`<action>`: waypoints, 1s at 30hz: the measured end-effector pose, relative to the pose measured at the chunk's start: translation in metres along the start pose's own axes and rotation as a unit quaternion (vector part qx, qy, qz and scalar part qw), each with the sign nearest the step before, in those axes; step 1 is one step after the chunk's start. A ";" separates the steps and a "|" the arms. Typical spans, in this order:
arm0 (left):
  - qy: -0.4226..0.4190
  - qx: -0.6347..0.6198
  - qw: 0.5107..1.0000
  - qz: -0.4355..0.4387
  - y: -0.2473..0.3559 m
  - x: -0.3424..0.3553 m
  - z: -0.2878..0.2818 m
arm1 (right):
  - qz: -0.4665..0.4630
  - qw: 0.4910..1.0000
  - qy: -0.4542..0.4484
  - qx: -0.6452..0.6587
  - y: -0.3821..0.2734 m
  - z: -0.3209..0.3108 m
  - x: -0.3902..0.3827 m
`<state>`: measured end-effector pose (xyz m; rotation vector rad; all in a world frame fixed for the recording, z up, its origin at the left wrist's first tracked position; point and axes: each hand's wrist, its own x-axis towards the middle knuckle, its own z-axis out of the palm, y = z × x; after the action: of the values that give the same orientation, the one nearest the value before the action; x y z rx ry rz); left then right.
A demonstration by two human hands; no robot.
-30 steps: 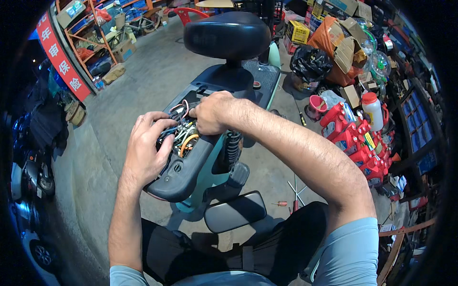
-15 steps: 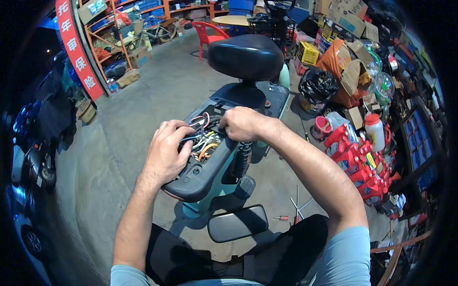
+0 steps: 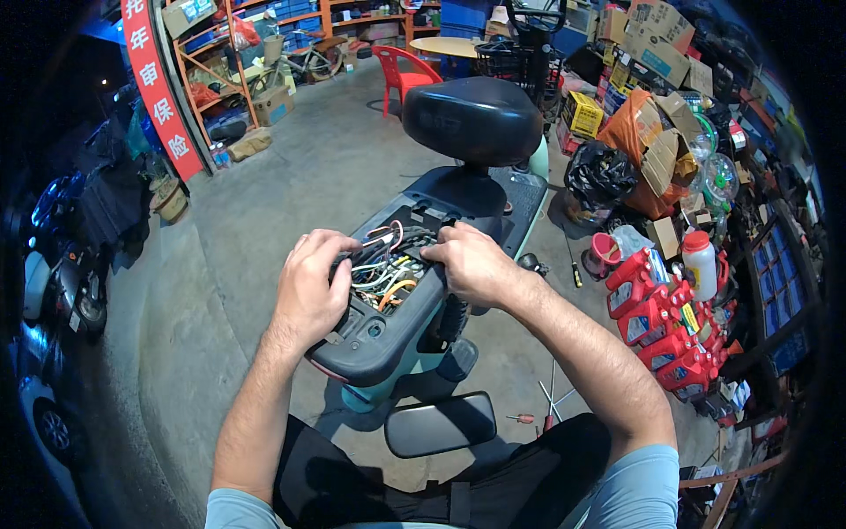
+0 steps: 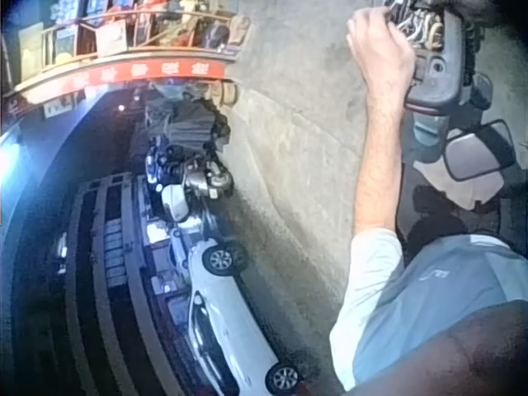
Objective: The recorder is repairing the wiring and components of an electric scooter.
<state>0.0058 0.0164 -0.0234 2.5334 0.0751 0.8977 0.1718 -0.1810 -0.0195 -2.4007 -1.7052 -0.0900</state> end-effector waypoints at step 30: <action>-0.143 0.008 0.987 0.068 0.001 -0.011 -0.021 | -0.097 0.941 0.230 0.229 -0.041 0.030 -0.015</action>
<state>-0.0160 0.0211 -0.0152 2.6803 -0.1819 0.5733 0.1266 -0.1764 -0.0466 -1.7085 -1.5270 -0.2340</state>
